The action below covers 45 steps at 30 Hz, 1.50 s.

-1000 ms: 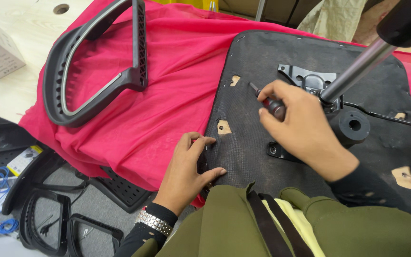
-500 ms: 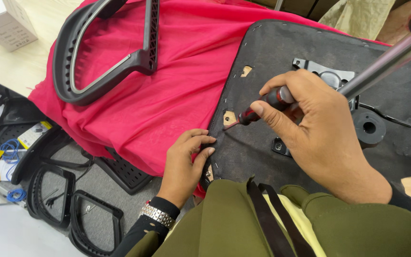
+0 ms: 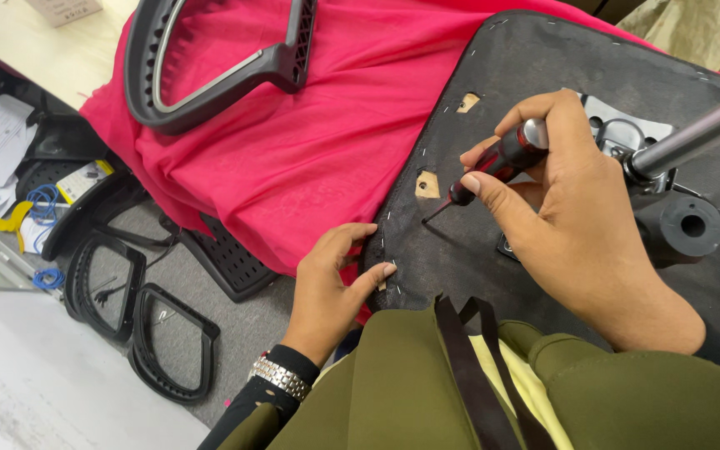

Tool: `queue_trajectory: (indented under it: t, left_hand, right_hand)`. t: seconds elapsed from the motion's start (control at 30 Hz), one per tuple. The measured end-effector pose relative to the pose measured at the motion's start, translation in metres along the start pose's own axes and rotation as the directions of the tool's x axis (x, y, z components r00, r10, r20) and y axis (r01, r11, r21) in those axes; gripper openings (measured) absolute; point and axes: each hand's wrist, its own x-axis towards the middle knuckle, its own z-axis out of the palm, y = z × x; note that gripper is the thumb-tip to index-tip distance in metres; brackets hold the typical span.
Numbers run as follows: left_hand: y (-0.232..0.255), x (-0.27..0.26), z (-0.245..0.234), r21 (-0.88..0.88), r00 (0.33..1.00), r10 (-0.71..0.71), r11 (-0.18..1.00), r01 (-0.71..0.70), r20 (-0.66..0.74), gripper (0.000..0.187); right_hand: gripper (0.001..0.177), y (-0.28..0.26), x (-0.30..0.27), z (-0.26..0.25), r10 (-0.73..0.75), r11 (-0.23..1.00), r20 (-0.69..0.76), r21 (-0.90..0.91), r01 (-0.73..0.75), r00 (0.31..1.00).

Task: The person uses a screwdriver to tighten screws into the underside of an office chair seat, securing the seat to its metal mounting plate. The person works on multiple screw locations around the seat perimeter.

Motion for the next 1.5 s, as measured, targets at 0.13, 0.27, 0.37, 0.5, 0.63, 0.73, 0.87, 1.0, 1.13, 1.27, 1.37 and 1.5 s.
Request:
queue_trajectory:
  t: [0.13, 0.27, 0.37, 0.5, 0.63, 0.73, 0.87, 1.0, 1.13, 1.27, 1.37, 1.5]
  left_hand:
    - [-0.001, -0.006, 0.001, -0.047, 1.000, 0.002, 0.999, -0.003, -0.009, 0.048]
    - [0.002, -0.015, 0.000, -0.002, 0.999, -0.007, 1.000, 0.007, -0.033, 0.049]
    - [0.005, -0.021, 0.003, -0.006, 0.998, -0.011, 1.000, 0.011, -0.069, 0.048]
    - [0.006, -0.027, 0.007, -0.019, 0.994, 0.017, 1.000, -0.019, -0.109, 0.044]
    - [0.005, -0.031, 0.011, -0.029, 0.991, -0.007, 1.000, 0.004, -0.134, 0.040]
    - [0.003, -0.032, 0.012, -0.058, 0.992, -0.007, 0.998, 0.000, -0.129, 0.039]
    - [0.003, -0.031, 0.009, -0.064, 0.993, 0.022, 0.998, -0.029, -0.117, 0.038]
    - [0.003, -0.027, 0.006, -0.043, 0.996, 0.031, 0.998, -0.035, -0.089, 0.036]
    - [0.002, -0.024, 0.001, -0.013, 0.995, 0.068, 0.998, -0.069, -0.067, 0.031]
    - [0.000, -0.025, -0.001, -0.027, 0.999, 0.039, 0.999, -0.039, -0.026, 0.023]
    - [-0.003, -0.023, -0.002, -0.044, 0.998, 0.059, 0.997, -0.059, -0.009, 0.020]
    - [-0.006, -0.019, -0.003, -0.030, 0.997, 0.080, 0.996, -0.080, 0.014, 0.021]
  right_hand:
    - [0.033, -0.008, -0.009, 0.003, 0.022, 0.999, -0.004, 0.030, -0.022, 1.000]
    - [0.035, -0.012, -0.015, 0.004, -0.033, 0.996, 0.031, 0.084, 0.030, 0.999]
    - [0.036, -0.014, -0.018, 0.005, -0.040, 0.998, 0.067, 0.049, 0.037, 0.997]
    - [0.037, -0.014, -0.025, 0.007, -0.073, 0.996, 0.095, 0.056, 0.068, 0.993]
    - [0.037, -0.013, -0.029, 0.010, -0.096, 0.993, 0.132, 0.076, 0.086, 0.987]
    - [0.037, -0.013, -0.031, 0.016, -0.105, 0.991, 0.143, 0.094, 0.092, 0.984]
    - [0.038, -0.017, -0.033, 0.023, -0.144, 0.988, 0.143, 0.074, 0.134, 0.979]
    - [0.039, -0.021, -0.029, 0.027, -0.170, 0.984, 0.154, 0.080, 0.159, 0.973]
    - [0.039, -0.028, -0.023, 0.027, -0.141, 0.988, 0.251, 0.090, 0.122, 0.958]
    - [0.030, -0.034, -0.013, 0.020, -0.133, 0.990, 0.345, 0.094, 0.107, 0.929]
    - [0.027, -0.035, -0.008, 0.017, -0.094, 0.991, 0.390, 0.123, 0.049, 0.916]
    - [0.024, -0.034, -0.002, 0.015, -0.100, 0.988, 0.421, 0.148, 0.041, 0.901]
